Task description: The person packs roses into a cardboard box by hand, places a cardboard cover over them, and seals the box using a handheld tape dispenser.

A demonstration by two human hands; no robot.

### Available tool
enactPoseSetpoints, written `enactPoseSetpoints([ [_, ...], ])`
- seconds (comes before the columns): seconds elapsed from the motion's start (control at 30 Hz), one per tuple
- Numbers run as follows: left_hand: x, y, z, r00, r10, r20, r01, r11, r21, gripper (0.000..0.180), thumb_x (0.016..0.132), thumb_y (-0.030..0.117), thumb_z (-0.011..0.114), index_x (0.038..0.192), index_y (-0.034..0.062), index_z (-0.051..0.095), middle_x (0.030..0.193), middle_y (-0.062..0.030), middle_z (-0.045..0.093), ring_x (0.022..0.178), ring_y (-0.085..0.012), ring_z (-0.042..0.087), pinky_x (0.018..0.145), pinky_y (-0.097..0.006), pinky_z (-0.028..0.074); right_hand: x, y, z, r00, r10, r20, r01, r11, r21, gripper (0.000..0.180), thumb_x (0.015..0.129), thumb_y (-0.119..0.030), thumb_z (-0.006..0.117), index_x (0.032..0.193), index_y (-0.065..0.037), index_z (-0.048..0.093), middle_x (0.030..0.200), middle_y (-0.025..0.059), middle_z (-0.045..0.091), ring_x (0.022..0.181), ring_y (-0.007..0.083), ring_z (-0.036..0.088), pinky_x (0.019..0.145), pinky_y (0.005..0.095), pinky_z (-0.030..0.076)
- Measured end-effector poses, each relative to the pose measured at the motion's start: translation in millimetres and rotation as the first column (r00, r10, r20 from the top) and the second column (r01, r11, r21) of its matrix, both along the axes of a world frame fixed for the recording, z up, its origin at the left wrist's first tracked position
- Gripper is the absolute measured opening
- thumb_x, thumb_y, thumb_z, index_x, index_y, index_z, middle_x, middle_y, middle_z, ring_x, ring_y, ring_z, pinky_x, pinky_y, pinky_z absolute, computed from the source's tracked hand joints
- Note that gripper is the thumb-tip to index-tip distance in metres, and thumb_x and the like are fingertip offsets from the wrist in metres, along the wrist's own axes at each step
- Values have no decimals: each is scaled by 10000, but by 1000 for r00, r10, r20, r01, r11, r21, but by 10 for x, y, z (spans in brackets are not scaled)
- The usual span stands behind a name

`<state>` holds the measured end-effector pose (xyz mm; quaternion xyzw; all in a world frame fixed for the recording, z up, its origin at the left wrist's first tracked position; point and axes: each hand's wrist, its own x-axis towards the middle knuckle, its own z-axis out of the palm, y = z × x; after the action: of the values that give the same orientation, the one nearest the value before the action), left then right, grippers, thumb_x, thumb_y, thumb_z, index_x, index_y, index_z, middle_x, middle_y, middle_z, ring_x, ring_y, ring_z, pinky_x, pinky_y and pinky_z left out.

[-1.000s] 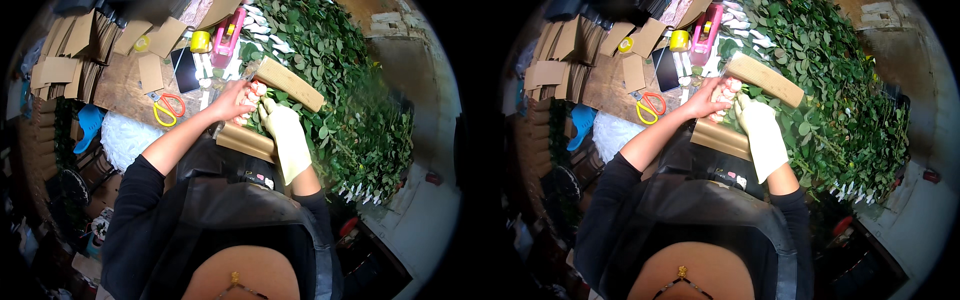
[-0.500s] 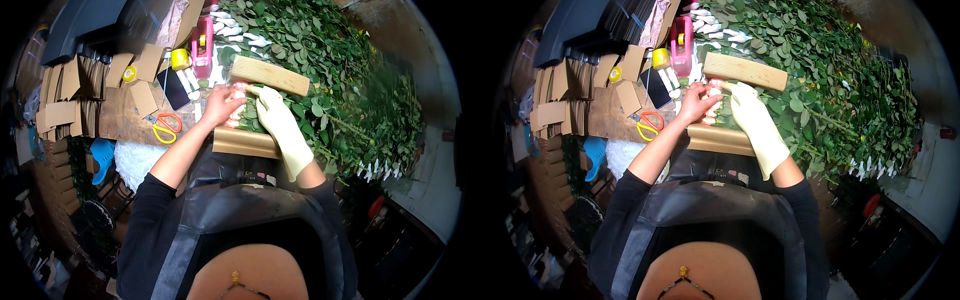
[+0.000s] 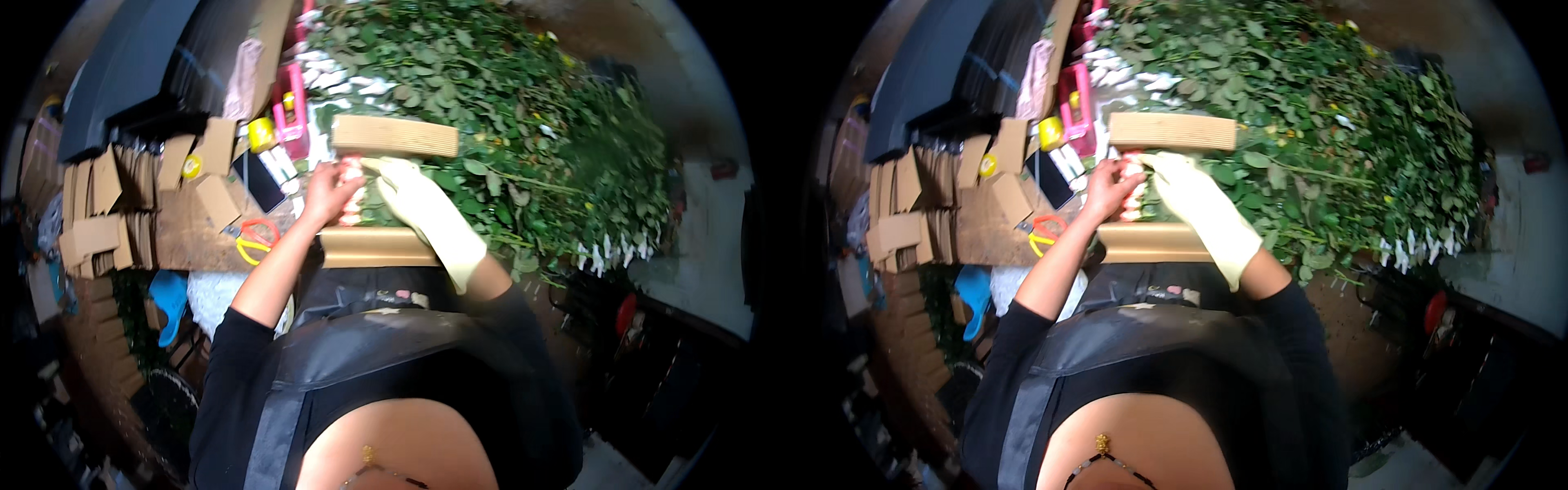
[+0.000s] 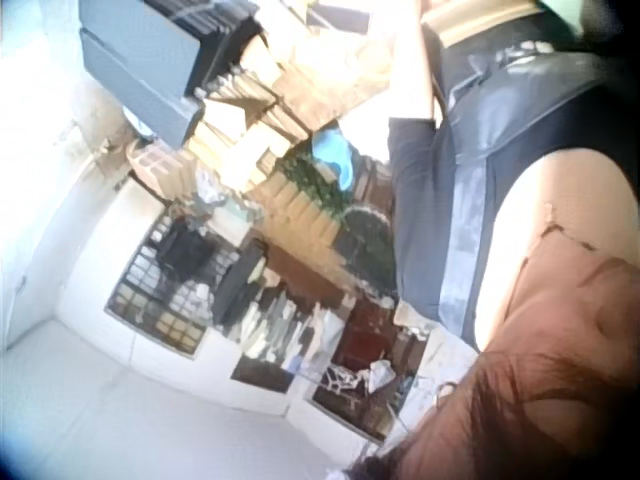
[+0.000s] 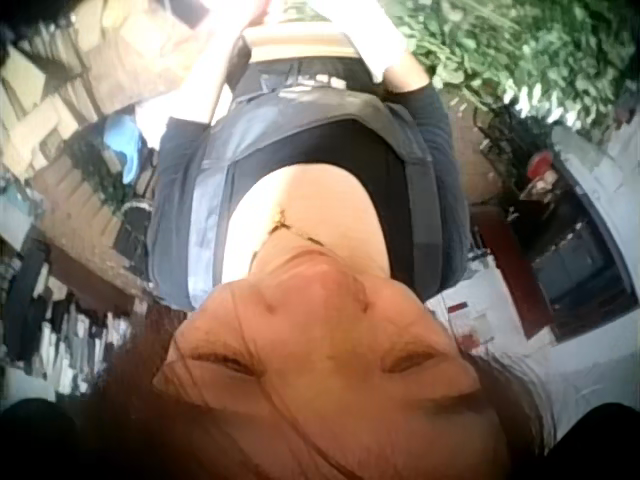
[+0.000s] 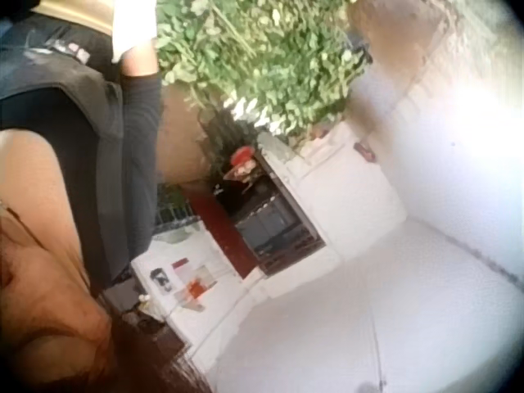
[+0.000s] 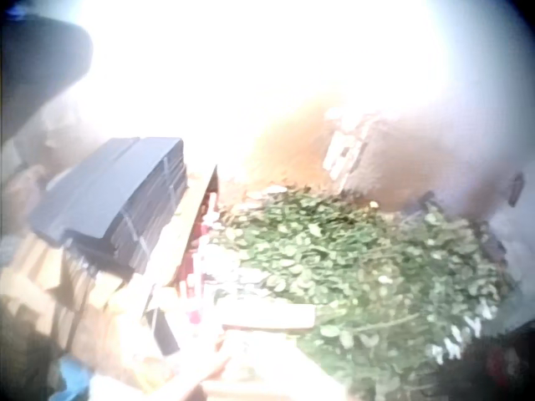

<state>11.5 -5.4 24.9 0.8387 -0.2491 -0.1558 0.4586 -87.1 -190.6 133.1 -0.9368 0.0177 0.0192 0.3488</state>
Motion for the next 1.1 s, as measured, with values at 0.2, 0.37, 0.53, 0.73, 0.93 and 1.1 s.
enactPoseSetpoints([
  [0.2,-14,67,-136,995,80,-53,-86,988,-127,350,797,305,883,966,25,758,912,-83,592,872,-210,568,784,-340,473,-1011,-380,1333,573,-206,-793,623,739,257,480,988,-528,603,967,-76,763,872,83,757,834,212,711,832,332,525],
  [0.37,-50,13,-102,993,87,-79,-100,978,-182,332,789,264,896,981,34,754,946,-73,584,912,-206,562,824,-337,472,-1712,-115,517,571,-355,-740,436,895,-93,633,985,-649,520,1195,-86,717,1113,134,731,1035,263,691,926,392,517],
  [0.53,-110,11,11,987,101,-124,-121,979,-162,345,781,247,881,1007,22,748,1103,-139,658,1080,-275,623,972,-391,478,-1910,-299,407,707,-193,-681,707,244,664,342,1034,-221,637,1286,11,620,1208,185,709,1134,266,681,1019,392,532],
  [0.73,-55,68,-197,996,58,-64,-66,988,-139,277,792,240,855,967,54,748,1041,-69,627,1029,-197,534,932,-337,441,-1223,-219,804,998,38,-57,10,742,670,213,980,-179,690,1126,-33,740,1299,166,699,1220,263,643,1080,376,478],
  [0.93,-14,172,-29,978,70,-195,-137,923,-359,240,897,140,731,1093,14,674,926,-62,699,816,-165,655,739,-318,511,-597,-34,829,983,163,82,-167,985,41,165,826,-179,803,812,-41,714,964,114,743,979,291,686,907,379,519],
  [1.1,16,530,516,599,-56,-799,-396,847,-356,504,1102,392,441,1303,-30,630,1172,-104,719,1098,-196,669,1045,-334,461,-499,40,978,959,277,52,-282,935,215,140,805,-142,798,854,-39,717,947,101,750,889,294,708,850,397,552],
])
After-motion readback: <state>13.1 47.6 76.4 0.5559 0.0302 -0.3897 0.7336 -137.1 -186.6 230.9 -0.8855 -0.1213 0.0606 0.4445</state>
